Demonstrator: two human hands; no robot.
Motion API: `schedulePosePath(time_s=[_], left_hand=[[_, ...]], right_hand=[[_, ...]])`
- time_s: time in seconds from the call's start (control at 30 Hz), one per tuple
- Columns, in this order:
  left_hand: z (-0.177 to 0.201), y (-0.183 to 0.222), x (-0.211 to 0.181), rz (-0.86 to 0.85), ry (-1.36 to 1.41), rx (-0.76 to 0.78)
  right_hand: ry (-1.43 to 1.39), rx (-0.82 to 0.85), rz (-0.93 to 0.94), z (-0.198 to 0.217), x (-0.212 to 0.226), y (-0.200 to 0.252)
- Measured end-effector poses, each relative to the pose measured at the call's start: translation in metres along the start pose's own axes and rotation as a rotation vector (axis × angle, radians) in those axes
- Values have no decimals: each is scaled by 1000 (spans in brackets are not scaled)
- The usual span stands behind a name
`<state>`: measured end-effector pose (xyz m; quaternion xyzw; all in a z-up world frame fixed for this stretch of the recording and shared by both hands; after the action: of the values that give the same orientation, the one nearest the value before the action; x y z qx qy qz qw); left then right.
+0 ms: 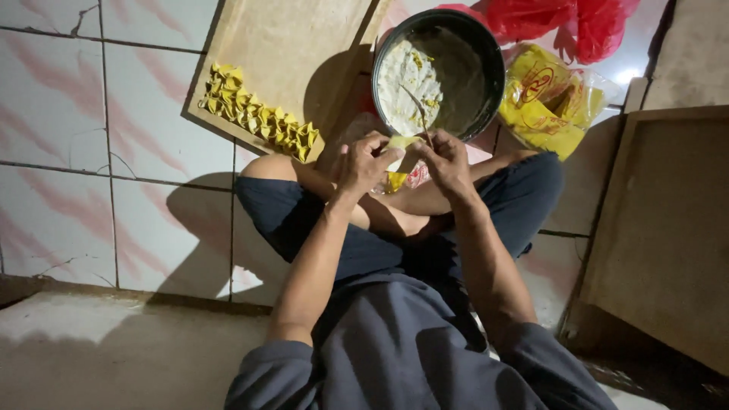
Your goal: Assembling small pastries by placing filling onto dough squares and arranging them on a wooden board.
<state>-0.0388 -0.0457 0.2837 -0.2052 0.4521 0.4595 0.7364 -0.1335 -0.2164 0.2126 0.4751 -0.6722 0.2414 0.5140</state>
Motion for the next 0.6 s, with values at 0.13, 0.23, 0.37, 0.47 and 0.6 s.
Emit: schedulePosePath(time_s=[0.13, 0.23, 0.37, 0.47, 0.6], left_hand=[[-20, -9, 55, 68, 27, -130], [-19, -4, 102, 172, 134, -248], [-17, -3, 96, 560, 343, -222], [5, -1, 71, 500, 317, -361], [7, -2, 63, 492, 427, -351]], right_hand=[[192, 38, 78, 1, 41, -14], [553, 96, 138, 17, 42, -31], [1190, 219, 15, 37, 0, -54], [1391, 178, -103, 44, -42, -73], [1391, 226, -54, 53, -95, -94]])
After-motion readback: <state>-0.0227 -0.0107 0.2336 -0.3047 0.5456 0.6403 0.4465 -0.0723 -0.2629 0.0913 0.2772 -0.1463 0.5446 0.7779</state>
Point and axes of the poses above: each hand's wrist, its own y-axis away from the middle knuckle, its own z-axis out of the back of the hand, x = y × z, the point moved 7 cm from there along -y, towards the middle knuckle, and after that the axes turned 15 degrees about -y, right-handed, at the moved point
